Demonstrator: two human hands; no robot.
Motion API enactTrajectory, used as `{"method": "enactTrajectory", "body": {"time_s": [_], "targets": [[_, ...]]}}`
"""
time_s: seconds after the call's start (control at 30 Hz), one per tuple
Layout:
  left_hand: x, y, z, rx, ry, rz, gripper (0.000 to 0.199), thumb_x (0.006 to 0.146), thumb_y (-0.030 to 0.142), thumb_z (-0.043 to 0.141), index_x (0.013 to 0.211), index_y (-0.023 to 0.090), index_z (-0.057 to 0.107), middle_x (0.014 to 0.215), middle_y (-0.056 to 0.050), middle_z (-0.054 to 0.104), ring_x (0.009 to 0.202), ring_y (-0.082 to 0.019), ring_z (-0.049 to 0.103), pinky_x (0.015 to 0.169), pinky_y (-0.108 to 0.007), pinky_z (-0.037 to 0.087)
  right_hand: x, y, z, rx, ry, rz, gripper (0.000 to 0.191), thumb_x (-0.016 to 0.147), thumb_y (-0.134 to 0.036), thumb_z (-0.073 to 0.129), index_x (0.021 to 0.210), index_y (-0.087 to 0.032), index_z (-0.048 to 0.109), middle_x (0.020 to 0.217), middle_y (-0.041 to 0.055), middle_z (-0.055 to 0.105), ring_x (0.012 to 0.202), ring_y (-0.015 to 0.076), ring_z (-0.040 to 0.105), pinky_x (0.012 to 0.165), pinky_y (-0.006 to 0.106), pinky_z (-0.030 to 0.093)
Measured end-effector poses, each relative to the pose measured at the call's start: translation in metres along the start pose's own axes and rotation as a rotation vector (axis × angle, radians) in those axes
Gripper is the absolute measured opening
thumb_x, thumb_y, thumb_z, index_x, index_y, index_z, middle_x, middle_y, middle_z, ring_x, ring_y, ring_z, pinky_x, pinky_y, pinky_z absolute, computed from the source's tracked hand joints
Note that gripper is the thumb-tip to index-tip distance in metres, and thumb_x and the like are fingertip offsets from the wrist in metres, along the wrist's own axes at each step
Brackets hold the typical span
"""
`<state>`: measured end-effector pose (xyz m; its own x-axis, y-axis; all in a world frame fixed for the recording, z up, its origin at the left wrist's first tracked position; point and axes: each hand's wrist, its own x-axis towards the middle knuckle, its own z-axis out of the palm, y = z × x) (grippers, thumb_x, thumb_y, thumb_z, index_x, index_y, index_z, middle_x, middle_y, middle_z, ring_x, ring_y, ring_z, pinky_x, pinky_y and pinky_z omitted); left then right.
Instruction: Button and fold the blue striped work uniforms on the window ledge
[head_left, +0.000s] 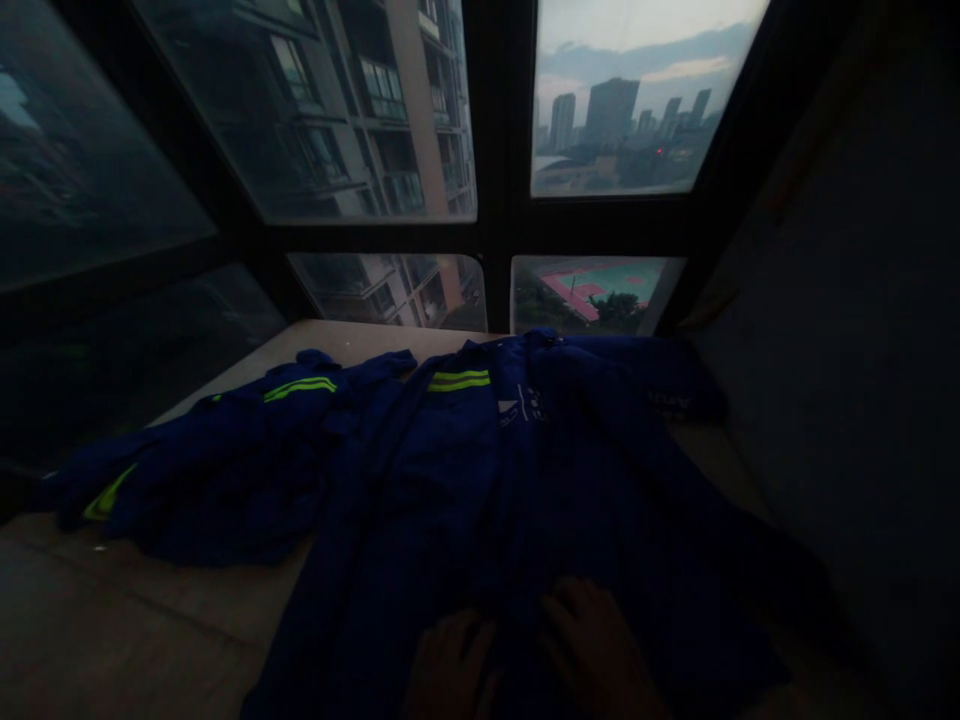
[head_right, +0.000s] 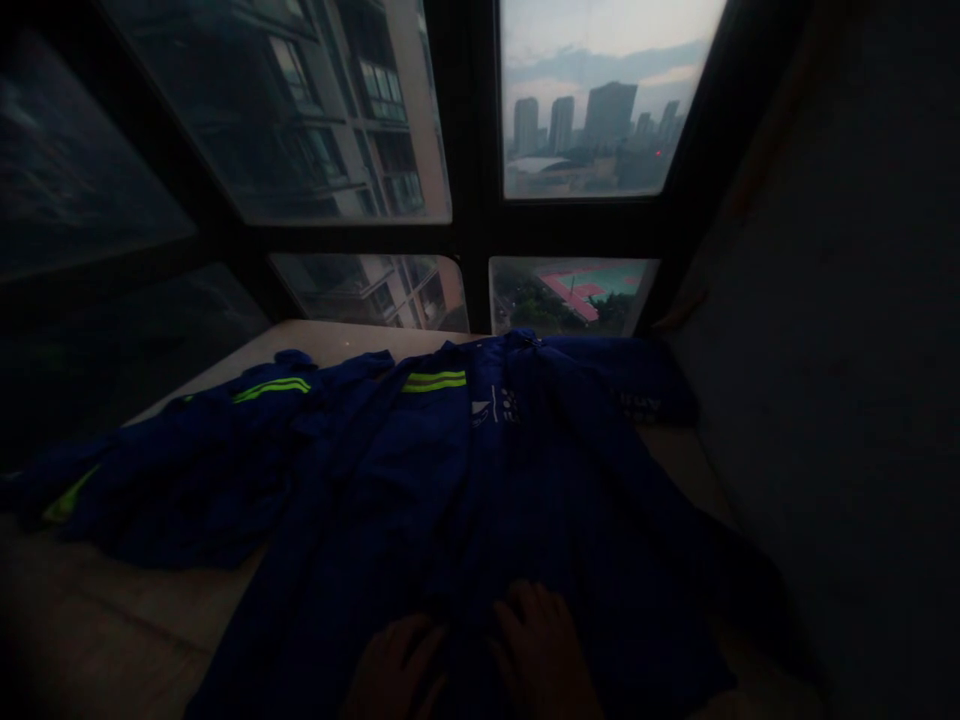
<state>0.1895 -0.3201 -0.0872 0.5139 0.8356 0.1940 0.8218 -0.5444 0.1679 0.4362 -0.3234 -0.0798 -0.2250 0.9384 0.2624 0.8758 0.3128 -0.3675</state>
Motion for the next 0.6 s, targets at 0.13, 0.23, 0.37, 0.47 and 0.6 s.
{"method": "enactTrajectory", "body": {"time_s": [0.13,0.23,0.37,0.47,0.6], "targets": [[0.016,0.012,-0.020,-0.041,0.175,-0.030,0.027,0.095,0.019,0.046,0.099,0.026,0.071,0.098,-0.006,0.074,0.087,-0.021,0.070,0.075,-0.035,0.058,0.017,0.008,-0.016,0.184,0.064,0.047,0.024,0.095,-0.017,0.048,0.088,-0.024,0.070,0.088,0.0035,0.070,0.080,0.0174,0.067,0.074,0.030,0.053],[0.022,0.018,-0.042,-0.162,0.353,-0.061,0.026,0.098,0.024,0.046,0.094,0.023,0.071,0.093,-0.005,0.073,0.083,-0.019,0.070,0.073,-0.031,0.058,0.021,0.015,-0.049,0.335,0.191,0.055,0.025,0.098,-0.024,0.046,0.089,-0.022,0.070,0.086,0.0044,0.070,0.078,0.0162,0.068,0.070,0.027,0.055],[0.016,0.025,-0.070,-0.316,0.510,-0.109,0.020,0.096,0.022,0.052,0.104,0.022,0.069,0.096,-0.005,0.072,0.087,-0.016,0.069,0.076,-0.025,0.057,0.007,0.011,-0.099,0.240,0.460,-0.037,0.017,0.095,-0.023,0.054,0.103,-0.023,0.069,0.092,0.0059,0.070,0.083,0.0178,0.069,0.074,0.029,0.056],[0.005,0.031,-0.072,-0.302,0.487,0.006,0.023,0.092,0.016,0.055,0.109,0.023,0.070,0.098,-0.005,0.073,0.091,-0.017,0.068,0.081,-0.027,0.056,-0.015,0.000,-0.105,0.121,0.471,-0.231,0.025,0.090,-0.014,0.058,0.112,-0.023,0.067,0.094,0.0062,0.071,0.085,0.0182,0.067,0.075,0.030,0.054],[-0.016,0.039,-0.046,-0.327,0.184,0.082,0.036,0.085,0.012,0.060,0.115,0.027,0.071,0.112,-0.008,0.073,0.104,-0.023,0.067,0.088,-0.035,0.056,-0.041,-0.006,-0.064,0.011,0.139,-0.265,0.024,0.082,-0.007,0.058,0.096,-0.024,0.068,0.091,0.0036,0.071,0.077,0.0188,0.066,0.068,0.030,0.051]]}}
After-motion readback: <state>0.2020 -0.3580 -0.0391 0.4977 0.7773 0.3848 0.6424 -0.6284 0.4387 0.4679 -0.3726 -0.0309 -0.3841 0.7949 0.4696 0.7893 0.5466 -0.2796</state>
